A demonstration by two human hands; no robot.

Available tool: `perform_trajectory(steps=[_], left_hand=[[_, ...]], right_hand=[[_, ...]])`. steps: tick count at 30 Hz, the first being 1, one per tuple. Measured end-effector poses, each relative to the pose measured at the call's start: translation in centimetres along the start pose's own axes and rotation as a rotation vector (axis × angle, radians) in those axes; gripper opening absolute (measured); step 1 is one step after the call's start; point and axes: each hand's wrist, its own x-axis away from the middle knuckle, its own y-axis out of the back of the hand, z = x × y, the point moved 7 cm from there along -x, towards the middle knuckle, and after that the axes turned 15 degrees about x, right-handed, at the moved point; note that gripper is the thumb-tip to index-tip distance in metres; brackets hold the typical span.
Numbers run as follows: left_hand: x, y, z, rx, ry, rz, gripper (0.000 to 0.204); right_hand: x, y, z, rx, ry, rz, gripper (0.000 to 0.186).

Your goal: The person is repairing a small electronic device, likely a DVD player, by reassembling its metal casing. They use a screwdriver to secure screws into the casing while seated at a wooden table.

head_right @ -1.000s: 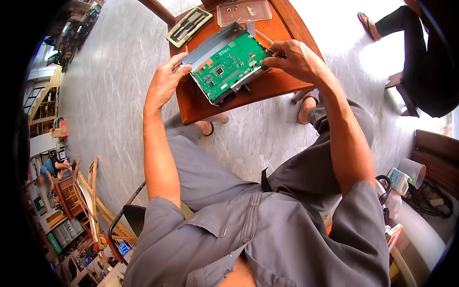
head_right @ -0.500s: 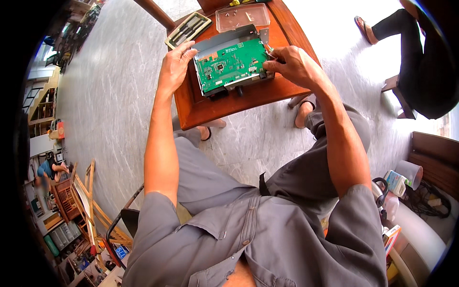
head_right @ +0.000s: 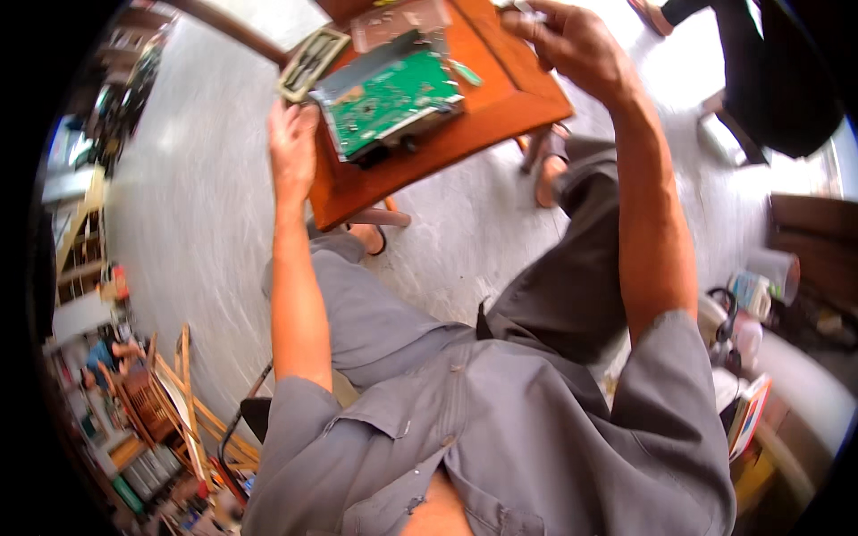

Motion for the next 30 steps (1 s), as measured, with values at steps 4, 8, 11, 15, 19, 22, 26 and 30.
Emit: perform_trajectory(steps=[4, 8, 11, 15, 19, 22, 26, 30], left_hand=[[4.4, 3.5, 2.3, -0.080, 0.044, -0.115, 0.077], [7.2, -0.2, 2.3, -0.213, -0.095, 0.009, 0.060], [8.6, -1.0, 1.5, -0.399, -0.189, -0.012, 0.055], [8.8, -2.2, 0.9, -0.644, -0.201, -0.040, 0.061], [8.8, -2.3, 0.5, -0.675, -0.172, -0.048, 0.061], [8.7, -1.6, 1.3, -0.737, -0.142, -0.070, 0.061], [8.9, 0.4, 2.0, -0.863, -0.185, -0.095, 0.060], [8.8, 0.5, 2.0, -0.937, -0.204, -0.106, 0.058]], right_hand=[[4.8, 5.4, -3.6, -0.420, -0.242, -0.200, 0.032], [15.6, 5.9, -19.5, -0.514, -0.589, -0.404, 0.030], [25.4, -0.6, -30.0, -0.417, -0.906, -0.421, 0.026], [39.6, -11.2, -38.2, -0.426, -1.378, -0.278, 0.027], [46.7, -18.1, -39.7, -0.205, -1.579, 0.024, 0.036], [46.9, -19.6, -40.4, 0.102, -1.467, 0.096, 0.043], [44.6, -20.6, -39.9, 0.233, -1.485, 0.128, 0.059], [43.2, -20.5, -38.5, 0.299, -1.591, 0.116, 0.072]])
